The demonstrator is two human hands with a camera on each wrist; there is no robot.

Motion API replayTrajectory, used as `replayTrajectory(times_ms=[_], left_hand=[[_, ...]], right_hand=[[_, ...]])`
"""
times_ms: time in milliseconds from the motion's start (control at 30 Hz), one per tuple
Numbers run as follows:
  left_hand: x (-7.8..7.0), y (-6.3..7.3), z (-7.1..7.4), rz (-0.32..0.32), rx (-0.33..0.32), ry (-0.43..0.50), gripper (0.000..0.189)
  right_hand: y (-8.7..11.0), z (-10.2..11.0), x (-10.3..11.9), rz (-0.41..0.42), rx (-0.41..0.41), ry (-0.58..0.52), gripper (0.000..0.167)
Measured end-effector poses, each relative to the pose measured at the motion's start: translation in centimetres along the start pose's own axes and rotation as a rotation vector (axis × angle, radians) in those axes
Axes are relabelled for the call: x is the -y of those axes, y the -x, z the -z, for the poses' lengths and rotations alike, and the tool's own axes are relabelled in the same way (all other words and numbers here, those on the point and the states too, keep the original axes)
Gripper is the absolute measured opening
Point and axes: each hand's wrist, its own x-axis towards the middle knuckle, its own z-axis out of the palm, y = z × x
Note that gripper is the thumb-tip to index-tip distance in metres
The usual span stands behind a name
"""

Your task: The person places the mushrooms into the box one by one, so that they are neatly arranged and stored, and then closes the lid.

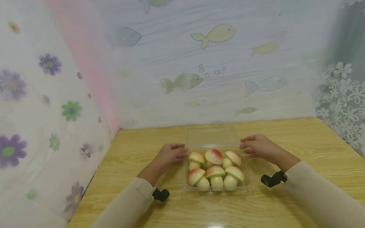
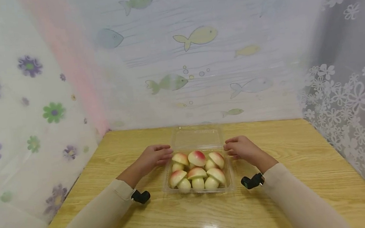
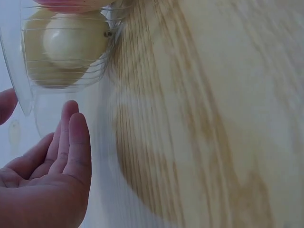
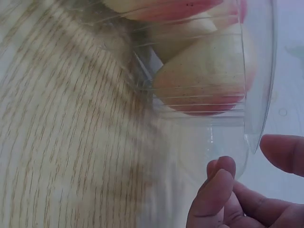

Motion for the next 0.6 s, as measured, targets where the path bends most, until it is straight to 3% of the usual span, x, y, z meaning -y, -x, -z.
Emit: replayTrajectory(times_ms=[167,600], left_hand=[[-0.11,-0.29,-0.27,-0.015,0.021,0.001,0.058],[-0.13,-0.59,-0.81,-0.016,-0.004,0.097,0.064]], right_hand=[[-0.34,0.11,-0.09,-0.006,0.024,-0.070,0.061],[-0.67,0.10,-0.30,0.031,0.017,0.026,0.061]])
